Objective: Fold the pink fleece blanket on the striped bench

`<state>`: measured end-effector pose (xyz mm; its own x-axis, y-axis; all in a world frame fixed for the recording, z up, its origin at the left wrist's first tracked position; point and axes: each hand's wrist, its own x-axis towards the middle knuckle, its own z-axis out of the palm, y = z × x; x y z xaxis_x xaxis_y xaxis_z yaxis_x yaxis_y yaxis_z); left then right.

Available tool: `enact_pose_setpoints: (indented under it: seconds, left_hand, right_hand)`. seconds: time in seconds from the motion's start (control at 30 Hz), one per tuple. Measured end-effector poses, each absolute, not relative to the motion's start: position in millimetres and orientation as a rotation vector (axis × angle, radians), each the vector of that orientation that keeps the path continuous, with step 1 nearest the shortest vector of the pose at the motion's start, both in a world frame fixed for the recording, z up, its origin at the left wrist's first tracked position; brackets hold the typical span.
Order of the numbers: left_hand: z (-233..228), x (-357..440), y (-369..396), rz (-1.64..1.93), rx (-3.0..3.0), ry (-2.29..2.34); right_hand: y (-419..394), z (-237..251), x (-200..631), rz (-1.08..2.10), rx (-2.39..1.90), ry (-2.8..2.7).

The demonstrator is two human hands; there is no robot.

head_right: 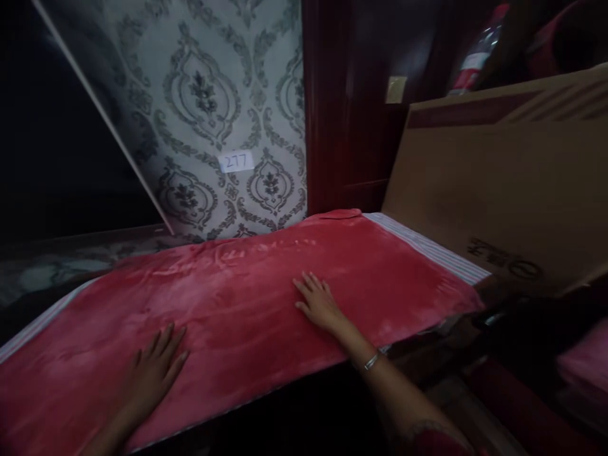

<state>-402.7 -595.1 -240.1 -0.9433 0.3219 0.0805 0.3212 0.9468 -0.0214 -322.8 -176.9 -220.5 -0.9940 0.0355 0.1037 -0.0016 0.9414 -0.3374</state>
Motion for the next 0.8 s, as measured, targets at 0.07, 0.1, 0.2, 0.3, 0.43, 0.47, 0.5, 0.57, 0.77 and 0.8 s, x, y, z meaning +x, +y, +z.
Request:
enact_pose_setpoints:
  seconds: [0.07, 0.1, 0.2, 0.3, 0.43, 0.47, 0.5, 0.57, 0.77, 0.8]
  left_hand:
    - [-238, -398, -593, 0.015, -0.486, -3.008]
    - [-236, -396, -591, 0.012, -0.481, -3.001]
    - [-233, -392, -589, -0.028, -0.477, -2.993]
    - [-231, -389, -591, -0.109, -0.459, -2.985]
    - [-230, -386, -594, -0.179, -0.407, -2.984]
    - [-229, -385, -594, -0.186, -0.401, -2.985]
    - [-229, -384, -594, -0.194, -0.401, -2.985]
    - [-227, -381, -592, -0.221, -0.418, -2.979]
    - [-222, -372, -585, -0.339, -0.384, -2.954]
    - [-222, -370, -584, -0.353, -0.379, -2.941]
  right_hand:
    - [-178, -228, -336, 0.423, -0.027, -3.041]
    - [-177, -233, -340, 0.382, -0.011, -3.054]
    - [-174, -250, -344, 0.315, 0.049, -3.034]
    - [-169, -266, -341, 0.311, 0.146, -2.980]
    - [-165, -279, -336, 0.367, 0.354, -2.928]
    - [-164, -281, -334, 0.381, 0.411, -2.927]
    - [-164, -283, -333, 0.392, 0.465, -2.929]
    - [-162, -289, -332, 0.400, 0.553, -2.931]
    - [-153, -312, -333, 0.401, 0.602, -2.837]
    - [-151, -317, -333, 0.402, 0.605, -2.819]
